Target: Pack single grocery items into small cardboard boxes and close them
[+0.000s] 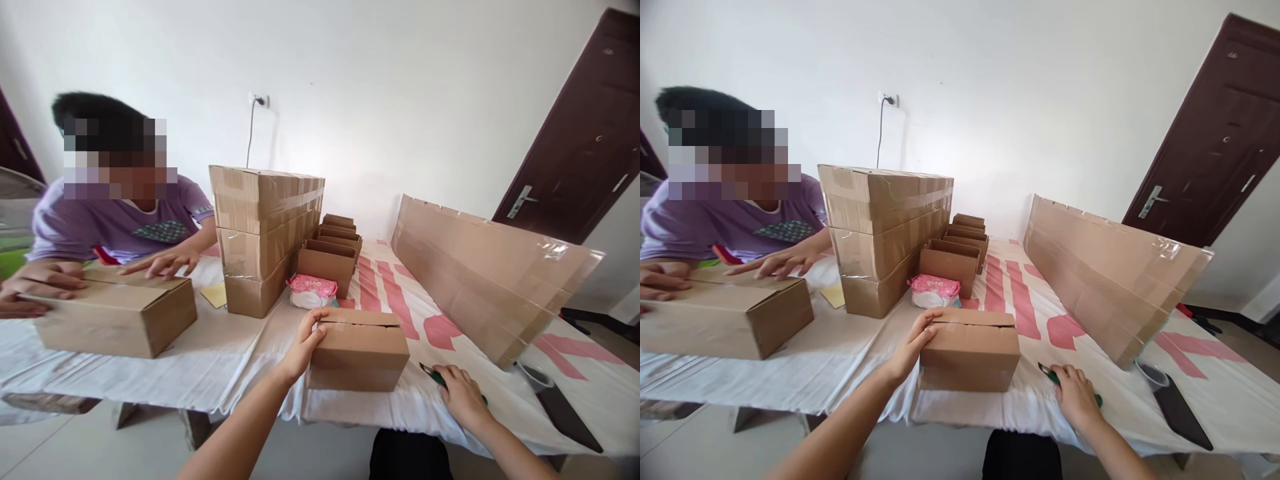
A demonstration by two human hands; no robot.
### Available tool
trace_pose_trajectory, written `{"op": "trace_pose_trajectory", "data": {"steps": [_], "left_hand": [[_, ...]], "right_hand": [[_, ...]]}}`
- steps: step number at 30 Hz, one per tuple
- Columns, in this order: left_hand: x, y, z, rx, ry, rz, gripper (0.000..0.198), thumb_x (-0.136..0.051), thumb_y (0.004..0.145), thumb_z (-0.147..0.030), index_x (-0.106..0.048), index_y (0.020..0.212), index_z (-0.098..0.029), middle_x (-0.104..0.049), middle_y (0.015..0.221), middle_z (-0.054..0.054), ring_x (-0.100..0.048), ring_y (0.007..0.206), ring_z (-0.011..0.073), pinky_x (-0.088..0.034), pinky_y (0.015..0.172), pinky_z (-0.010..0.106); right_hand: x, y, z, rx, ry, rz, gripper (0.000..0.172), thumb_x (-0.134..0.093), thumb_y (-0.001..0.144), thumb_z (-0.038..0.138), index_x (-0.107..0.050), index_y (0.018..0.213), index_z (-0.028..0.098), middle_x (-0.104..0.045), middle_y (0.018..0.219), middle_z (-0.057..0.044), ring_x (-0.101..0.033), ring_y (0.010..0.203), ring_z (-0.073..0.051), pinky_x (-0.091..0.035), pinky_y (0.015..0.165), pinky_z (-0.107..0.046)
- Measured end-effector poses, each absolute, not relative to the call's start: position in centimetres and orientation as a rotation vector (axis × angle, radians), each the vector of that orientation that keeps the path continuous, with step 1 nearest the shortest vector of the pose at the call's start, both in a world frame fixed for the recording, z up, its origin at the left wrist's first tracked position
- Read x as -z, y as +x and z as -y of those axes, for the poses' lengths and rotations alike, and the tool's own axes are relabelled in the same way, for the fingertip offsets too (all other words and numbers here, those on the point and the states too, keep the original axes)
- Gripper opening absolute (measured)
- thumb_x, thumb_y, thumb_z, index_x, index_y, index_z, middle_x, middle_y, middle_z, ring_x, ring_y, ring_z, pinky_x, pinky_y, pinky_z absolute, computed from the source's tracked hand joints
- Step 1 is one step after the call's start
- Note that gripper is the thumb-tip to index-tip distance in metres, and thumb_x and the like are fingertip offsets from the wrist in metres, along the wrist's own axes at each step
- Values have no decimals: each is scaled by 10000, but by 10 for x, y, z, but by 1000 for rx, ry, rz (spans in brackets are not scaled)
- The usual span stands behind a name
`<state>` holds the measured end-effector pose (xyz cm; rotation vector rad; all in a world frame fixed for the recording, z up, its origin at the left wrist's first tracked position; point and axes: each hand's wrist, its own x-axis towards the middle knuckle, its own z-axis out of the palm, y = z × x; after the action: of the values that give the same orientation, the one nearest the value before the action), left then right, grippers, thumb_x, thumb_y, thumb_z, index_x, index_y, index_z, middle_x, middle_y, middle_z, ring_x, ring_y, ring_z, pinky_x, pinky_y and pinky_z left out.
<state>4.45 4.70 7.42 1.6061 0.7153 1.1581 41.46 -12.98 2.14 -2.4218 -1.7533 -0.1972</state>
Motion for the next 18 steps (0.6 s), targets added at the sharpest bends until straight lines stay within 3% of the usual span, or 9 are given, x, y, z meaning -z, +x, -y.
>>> {"op": "trace_pose_trajectory", "data": {"steps": [5,12,18], "left_hand": [[-75,44,-46,-1141,1581,-682,355,-492,865,-412,-530,1178,-248,-532,1335,65,-476,1246,284,-335,1071,414],[-74,45,-48,-1147,1562,-665,355,-501,860,-385,-526,1184,-242,-545,1316,67,-483,1238,286,-337,1066,418],[-72,48,-50,-1172,1593,-630,381,-484,862,-404,-506,1197,-222,-558,1294,83,-487,1233,282,-338,1063,427]], "right_hand": [[-37,431,110,152,-2209,1711,372,-432,787,129,-678,1065,150,-712,1036,-132,-680,976,-263,-525,850,-372],[-122,396,55,329,-1931,1737,407,-308,914,240,-526,1250,166,-650,1217,-137,-616,1130,-248,-503,940,-396],[-183,285,20,209,-1349,2479,435,-339,953,171,-450,1372,200,-651,1209,-115,-645,1063,-222,-536,886,-379]]}}
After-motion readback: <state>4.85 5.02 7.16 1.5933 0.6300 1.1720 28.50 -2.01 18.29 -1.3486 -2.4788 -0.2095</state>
